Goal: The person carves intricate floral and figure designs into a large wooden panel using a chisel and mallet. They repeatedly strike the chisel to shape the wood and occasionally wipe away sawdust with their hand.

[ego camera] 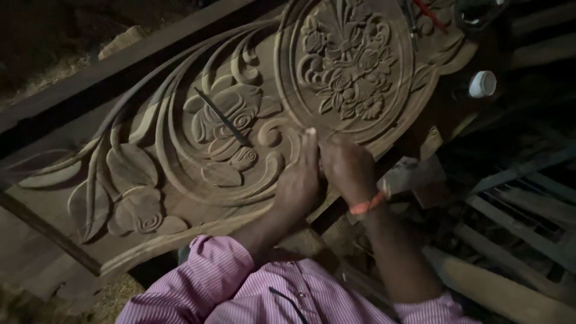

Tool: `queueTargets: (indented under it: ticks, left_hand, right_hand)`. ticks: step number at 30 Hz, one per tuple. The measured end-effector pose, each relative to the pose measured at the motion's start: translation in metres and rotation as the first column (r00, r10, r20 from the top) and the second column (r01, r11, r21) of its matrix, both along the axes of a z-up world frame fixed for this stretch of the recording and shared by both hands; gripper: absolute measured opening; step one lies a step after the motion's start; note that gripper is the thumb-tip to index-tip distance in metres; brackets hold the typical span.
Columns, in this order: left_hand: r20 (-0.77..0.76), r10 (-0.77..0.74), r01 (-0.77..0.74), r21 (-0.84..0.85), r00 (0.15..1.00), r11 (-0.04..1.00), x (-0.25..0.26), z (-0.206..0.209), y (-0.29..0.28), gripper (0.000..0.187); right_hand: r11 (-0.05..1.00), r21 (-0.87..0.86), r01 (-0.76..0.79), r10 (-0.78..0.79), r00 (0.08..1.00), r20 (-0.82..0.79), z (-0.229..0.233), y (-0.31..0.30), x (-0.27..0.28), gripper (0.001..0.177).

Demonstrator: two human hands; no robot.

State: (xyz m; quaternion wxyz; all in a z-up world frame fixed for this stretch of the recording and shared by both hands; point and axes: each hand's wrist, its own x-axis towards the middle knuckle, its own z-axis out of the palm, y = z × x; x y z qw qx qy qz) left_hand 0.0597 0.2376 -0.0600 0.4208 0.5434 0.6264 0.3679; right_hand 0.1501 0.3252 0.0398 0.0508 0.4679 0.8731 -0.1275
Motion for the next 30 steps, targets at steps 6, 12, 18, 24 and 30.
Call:
queueTargets:
  ticks: [6,12,18,24,30]
  left_hand:
    - [-0.116,0.009,0.014,0.195,0.993,0.981,0.005,0.021,-0.016,0.101]
    - [-0.051,-0.039,0.038,-0.03,0.998,0.999,-0.01,0.007,-0.002,0.098]
    - [-0.328,0.088,0.007,0.279,0.94,0.96,-0.008,0.026,-0.026,0.097]
    - [-0.172,-0.246,0.186,-0.305,0.954,0.934,-0.025,0.022,0.005,0.095]
    - [-0.251,0.139,-0.031,0.392,0.958,0.92,-0.027,0.029,-0.032,0.111]
  right_hand:
    - [0.997,0.015,-0.071,0.072,0.993,-0.093,0.004,0.0,0.006,0.014]
    - [0.998,0.028,0.048,-0.046,0.996,-0.07,-0.004,-0.02,0.004,0.011]
    - [0.999,-0.002,0.045,-0.045,0.996,-0.076,0.004,-0.026,-0.01,0.012]
    - [0.997,0.077,-0.011,0.028,0.975,-0.221,-0.001,-0.031,-0.01,0.012]
    - [0.993,0.002,0.119,-0.119,0.992,0.036,0.002,-0.035,-0.022,0.011]
